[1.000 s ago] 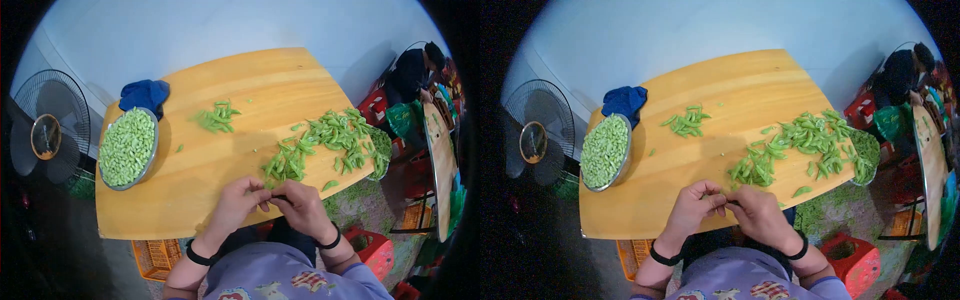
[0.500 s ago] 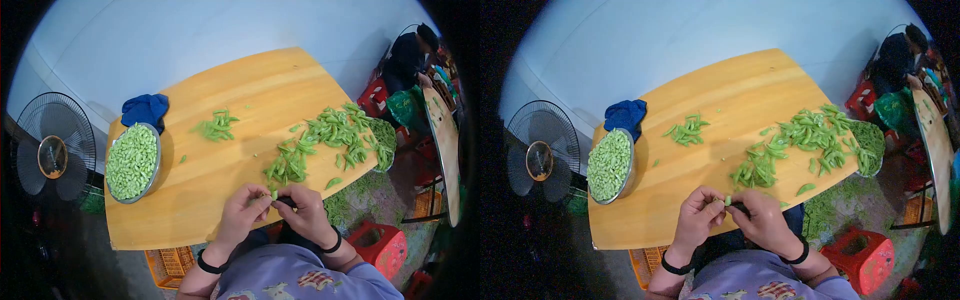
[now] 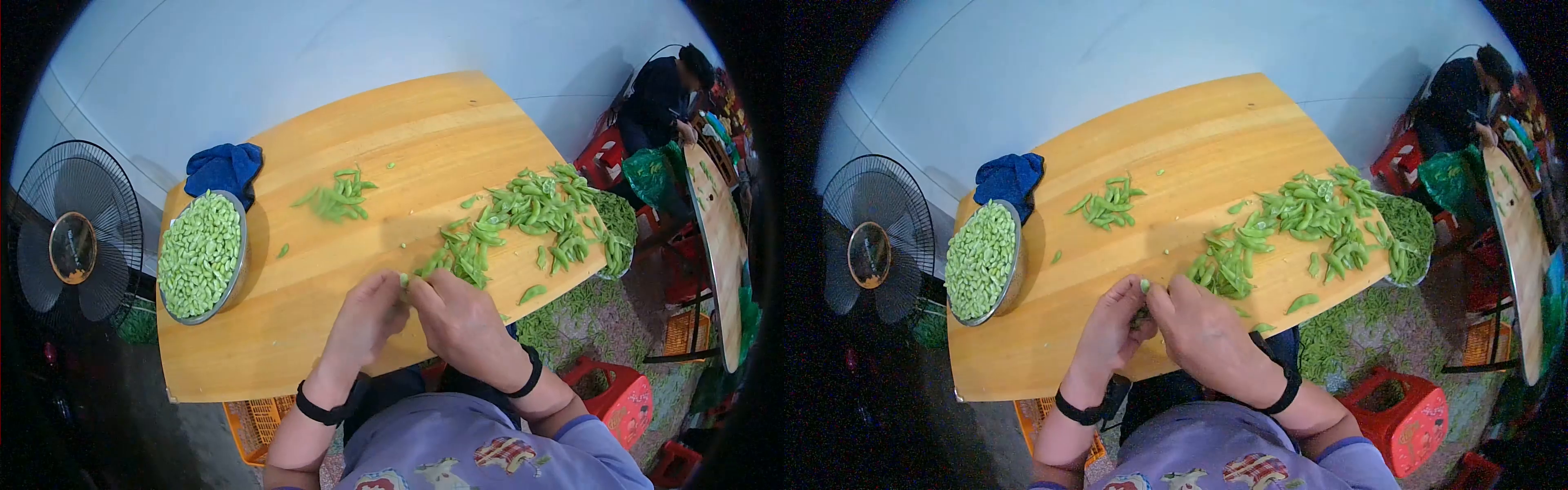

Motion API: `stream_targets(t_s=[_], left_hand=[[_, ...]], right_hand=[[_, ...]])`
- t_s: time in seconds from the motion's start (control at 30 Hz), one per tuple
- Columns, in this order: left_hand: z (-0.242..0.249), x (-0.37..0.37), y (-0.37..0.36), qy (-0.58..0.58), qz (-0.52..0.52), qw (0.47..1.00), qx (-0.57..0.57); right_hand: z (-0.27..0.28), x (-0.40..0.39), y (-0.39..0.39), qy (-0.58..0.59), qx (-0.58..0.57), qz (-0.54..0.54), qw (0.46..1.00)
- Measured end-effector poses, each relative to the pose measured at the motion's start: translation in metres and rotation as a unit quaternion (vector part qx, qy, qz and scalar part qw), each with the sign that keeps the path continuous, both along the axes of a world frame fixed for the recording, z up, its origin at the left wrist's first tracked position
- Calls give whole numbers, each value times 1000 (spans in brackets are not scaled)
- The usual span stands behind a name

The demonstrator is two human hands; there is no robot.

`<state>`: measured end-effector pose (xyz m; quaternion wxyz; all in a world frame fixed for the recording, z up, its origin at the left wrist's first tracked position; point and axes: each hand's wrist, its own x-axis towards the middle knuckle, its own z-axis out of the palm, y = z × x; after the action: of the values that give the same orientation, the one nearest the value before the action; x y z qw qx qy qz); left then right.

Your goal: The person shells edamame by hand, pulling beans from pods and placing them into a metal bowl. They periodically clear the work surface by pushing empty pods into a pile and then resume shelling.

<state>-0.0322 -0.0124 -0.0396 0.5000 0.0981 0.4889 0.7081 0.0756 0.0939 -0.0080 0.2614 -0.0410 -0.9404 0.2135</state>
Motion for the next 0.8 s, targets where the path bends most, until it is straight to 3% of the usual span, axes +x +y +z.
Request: stream_targets(t_s=[0.03,0.1,0.23,0.4,0.53,0.6,0.63,0.67,0.7,0.77,0.8], left_hand=[[-4,-3,0,-2,1,1000,1],[-12,-12,1,123,3,991,-54],[3,-25,-3,133,-22,986,-93],[5,-32,-3,-54,31,997,-56],[5,-23,2,-172,35,982,-70],[-8,-35,0,-24,23,995,-97],[-17,-47,0,-24,22,995,-97],[-26,-66,1,296,73,941,-148],[-29,-81,2,582,117,784,-183],[-12,-104,5,643,85,706,-284],[-15,-116,8,642,86,707,-283]], right_hand=[[-2,-5,3,-14,9,8,1000],[-5,-14,3,-28,18,18,999],[-11,-26,-4,-44,73,0,996],[-19,-40,-1,-46,115,16,992],[-22,-49,-2,-31,59,-10,998],[-22,-49,3,-32,28,-29,999],[-21,-47,13,3,17,-96,995],[-21,-45,23,36,8,-162,986],[-19,-41,30,32,9,-162,986],[-10,-33,39,130,-100,-162,973],[-6,-28,40,129,-100,-161,973]])
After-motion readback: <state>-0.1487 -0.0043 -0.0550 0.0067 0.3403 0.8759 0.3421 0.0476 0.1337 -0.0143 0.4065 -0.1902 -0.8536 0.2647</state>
